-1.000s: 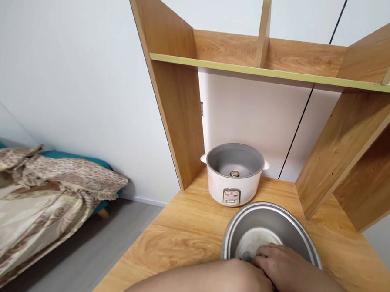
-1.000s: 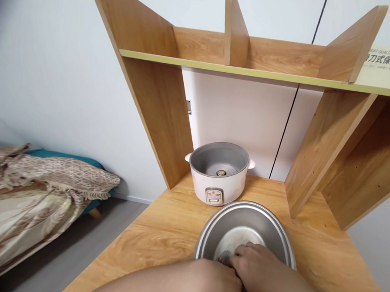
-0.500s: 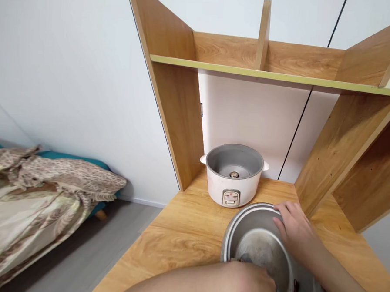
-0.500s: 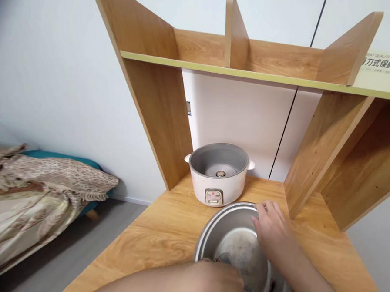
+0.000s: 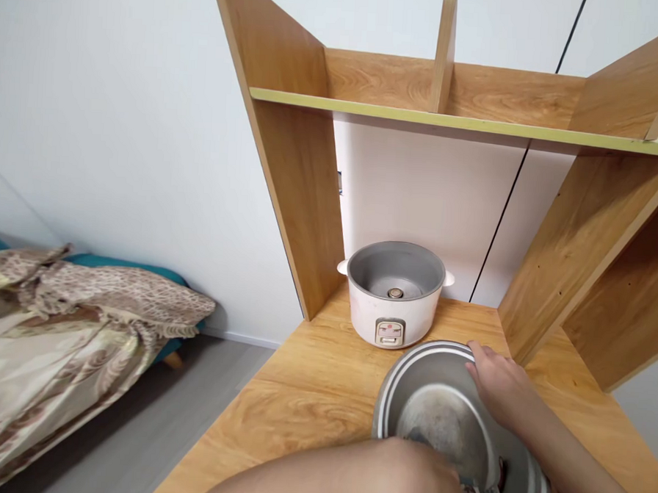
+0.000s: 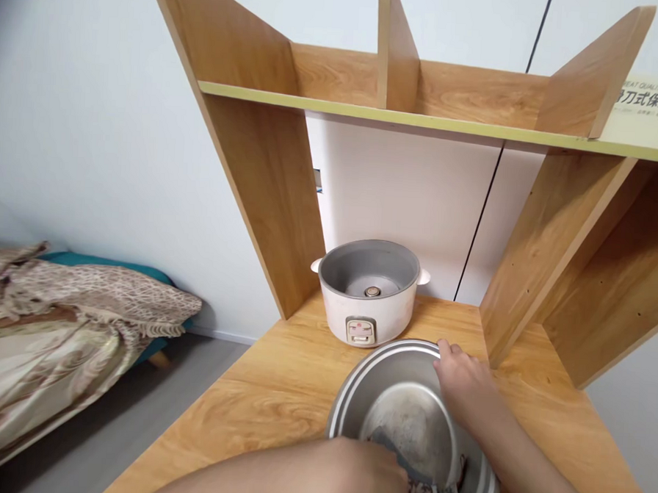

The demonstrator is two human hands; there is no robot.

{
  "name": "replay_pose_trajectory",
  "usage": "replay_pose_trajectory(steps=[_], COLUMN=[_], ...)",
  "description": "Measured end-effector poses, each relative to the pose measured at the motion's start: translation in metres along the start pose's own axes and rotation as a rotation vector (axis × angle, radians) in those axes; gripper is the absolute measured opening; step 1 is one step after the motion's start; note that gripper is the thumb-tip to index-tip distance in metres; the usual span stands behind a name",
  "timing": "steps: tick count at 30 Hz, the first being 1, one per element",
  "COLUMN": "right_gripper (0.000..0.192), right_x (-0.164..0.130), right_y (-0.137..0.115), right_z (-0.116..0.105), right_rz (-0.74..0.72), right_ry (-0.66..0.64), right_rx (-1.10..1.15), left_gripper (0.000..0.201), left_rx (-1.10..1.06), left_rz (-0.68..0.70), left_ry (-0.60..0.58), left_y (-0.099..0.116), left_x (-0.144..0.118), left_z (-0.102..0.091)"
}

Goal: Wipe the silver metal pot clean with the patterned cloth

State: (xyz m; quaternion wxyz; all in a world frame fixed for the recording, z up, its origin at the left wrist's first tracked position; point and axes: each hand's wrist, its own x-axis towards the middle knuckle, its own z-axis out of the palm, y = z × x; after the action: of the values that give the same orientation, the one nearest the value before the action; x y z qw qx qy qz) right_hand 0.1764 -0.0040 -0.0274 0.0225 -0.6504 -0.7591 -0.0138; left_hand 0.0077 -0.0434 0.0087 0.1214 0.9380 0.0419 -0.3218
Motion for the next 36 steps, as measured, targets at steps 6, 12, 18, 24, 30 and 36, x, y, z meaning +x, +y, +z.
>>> replay_pose_trajectory(steps=[6, 12, 18, 24, 30, 36], right_gripper=[0.022, 0.023, 0.024, 0.023, 0.022, 0.022], right_x=[-0.002, -0.002, -0.001, -0.002, -0.003, -0.002], right_y=[-0.001, -0.001, -0.001, -0.002, -0.004, -0.003], right_z=[0.002, 0.001, 0.003, 0.0, -0.003, -0.001], right_rz=[0.015, 0.025, 0.021, 0.02, 0.032, 0.033], right_ry=[-0.012, -0.029, -0.02, -0.022, -0.042, -0.047], right_rx=[-0.042, -0.048, -0.055, -0.055, -0.045, -0.035], left_gripper=[0.025, 0.022, 0.022, 0.017, 0.02, 0.018], left_rx=[-0.02, 0.04, 0.027, -0.007, -0.03, 0.013], left_rz=[-0.01, -0.027, 0.007, 0.016, -0.015, 0.013], left_ry=[-0.023, -0.018, 0.043, 0.067, 0.025, 0.029], left_y=[0.006, 0.004, -0.004, -0.005, -0.004, -0.003], left_x=[-0.008, -0.001, 0.009, 0.009, 0.007, 0.009], left_z=[-0.01, -0.003, 0.008, 0.009, 0.007, 0.007])
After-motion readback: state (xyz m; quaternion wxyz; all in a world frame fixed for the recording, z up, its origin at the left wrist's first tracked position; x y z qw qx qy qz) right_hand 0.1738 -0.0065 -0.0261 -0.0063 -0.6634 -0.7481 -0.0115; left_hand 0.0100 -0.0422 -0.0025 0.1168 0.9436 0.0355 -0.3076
